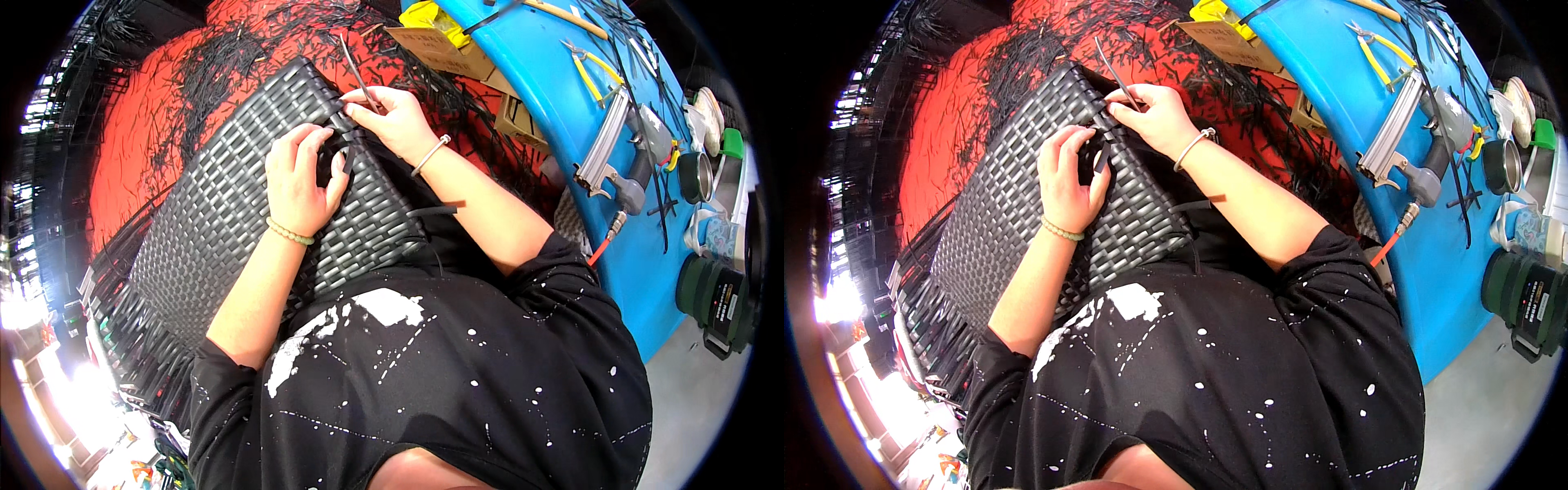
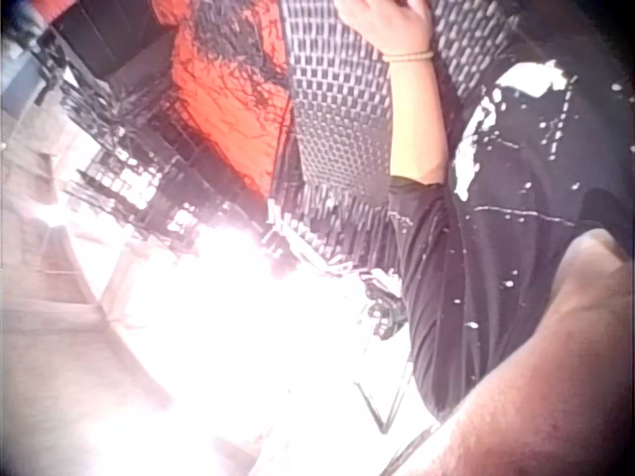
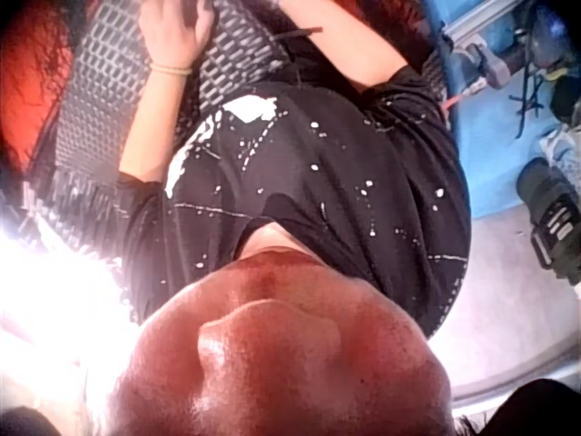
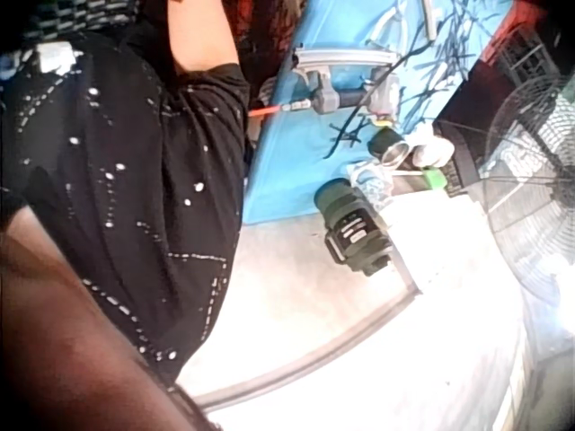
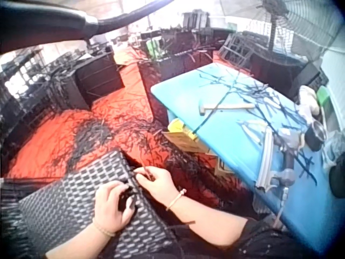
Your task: The person sits on the floor and uses a knife to trim excess black plastic wrapping from the frame of a wicker chair. They then use pliers to cut a small piece of the wrapping and tuck the ends into the weave to secure it. The person flips the chair over to work on different sections of the frame.
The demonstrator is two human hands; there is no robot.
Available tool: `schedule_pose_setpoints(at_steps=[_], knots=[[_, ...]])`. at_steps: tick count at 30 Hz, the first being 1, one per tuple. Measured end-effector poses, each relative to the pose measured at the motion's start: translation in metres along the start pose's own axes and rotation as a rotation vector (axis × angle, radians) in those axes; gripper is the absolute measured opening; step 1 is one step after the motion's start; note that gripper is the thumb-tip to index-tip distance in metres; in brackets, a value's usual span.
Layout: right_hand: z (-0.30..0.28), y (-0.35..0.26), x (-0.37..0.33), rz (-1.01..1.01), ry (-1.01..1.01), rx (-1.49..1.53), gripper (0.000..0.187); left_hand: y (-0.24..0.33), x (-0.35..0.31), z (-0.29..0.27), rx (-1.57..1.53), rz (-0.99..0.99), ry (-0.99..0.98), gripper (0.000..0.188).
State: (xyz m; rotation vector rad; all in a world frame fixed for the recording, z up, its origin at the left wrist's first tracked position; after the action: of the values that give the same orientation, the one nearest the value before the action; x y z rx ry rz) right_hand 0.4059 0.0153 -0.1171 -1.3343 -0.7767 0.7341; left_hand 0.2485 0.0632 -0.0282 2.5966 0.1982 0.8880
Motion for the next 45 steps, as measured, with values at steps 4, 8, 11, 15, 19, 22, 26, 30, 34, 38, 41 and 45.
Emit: schedule_pose_setpoints(at_steps=[4,8,11,15,19,22,26,30,34,38,41,45], knots=[[0.005,-0.001,-0.011,0.012,0.170,-0.050,0.021,-0.001,-0.001,0.000,-0.009,-0.005,0.004,0.042],[0.001,-0.010,-0.018,-0.029,0.291,-0.136,0.015,0.000,0.000,0.000,-0.005,0.001,0.009,0.042],[-0.002,-0.025,-0.020,-0.076,0.318,-0.260,0.013,-0.001,-0.001,-0.001,-0.014,-0.020,0.000,0.043],[-0.003,-0.033,-0.023,-0.177,0.329,-0.417,0.013,0.000,-0.001,-0.001,-0.032,-0.021,0.007,0.044],[-0.006,-0.049,-0.027,-0.418,0.317,-0.636,0.014,0.000,0.000,-0.001,-0.033,0.003,0.031,0.040],[-0.006,-0.054,-0.027,-0.451,0.258,-0.647,0.013,0.000,0.001,-0.001,-0.038,0.001,0.034,0.041],[-0.006,-0.055,-0.026,-0.403,0.198,-0.605,0.012,-0.001,0.001,-0.001,-0.045,-0.005,0.043,0.041],[-0.003,-0.056,-0.032,-0.318,0.166,-0.507,0.013,-0.002,0.001,-0.002,-0.049,-0.025,0.041,0.042],[-0.002,-0.023,-0.027,-0.075,0.200,-0.105,0.014,-0.001,0.001,-0.003,-0.043,-0.026,0.042,0.044],[0.007,-0.016,-0.025,0.349,0.105,0.264,0.009,0.000,0.001,-0.003,-0.037,-0.023,0.049,0.045],[0.008,-0.009,-0.020,0.411,0.031,0.354,0.012,-0.002,0.000,-0.003,-0.064,-0.036,0.047,0.046],[0.015,-0.014,-0.019,0.428,0.057,0.350,0.015,-0.002,0.000,-0.004,-0.084,-0.041,0.068,0.046]])
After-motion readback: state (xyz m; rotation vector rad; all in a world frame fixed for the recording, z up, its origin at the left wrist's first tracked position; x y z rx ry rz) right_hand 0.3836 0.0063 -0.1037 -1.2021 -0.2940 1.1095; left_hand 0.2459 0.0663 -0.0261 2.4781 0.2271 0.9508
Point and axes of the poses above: each hand's wrist, its own x-axis towards the middle knuckle, its own z-axis out of the palm, y = z × x, the point moved 6 cm from there along x, towards the middle knuckle, and after that the axes turned 13 degrees about -x, right-handed, at the moved point
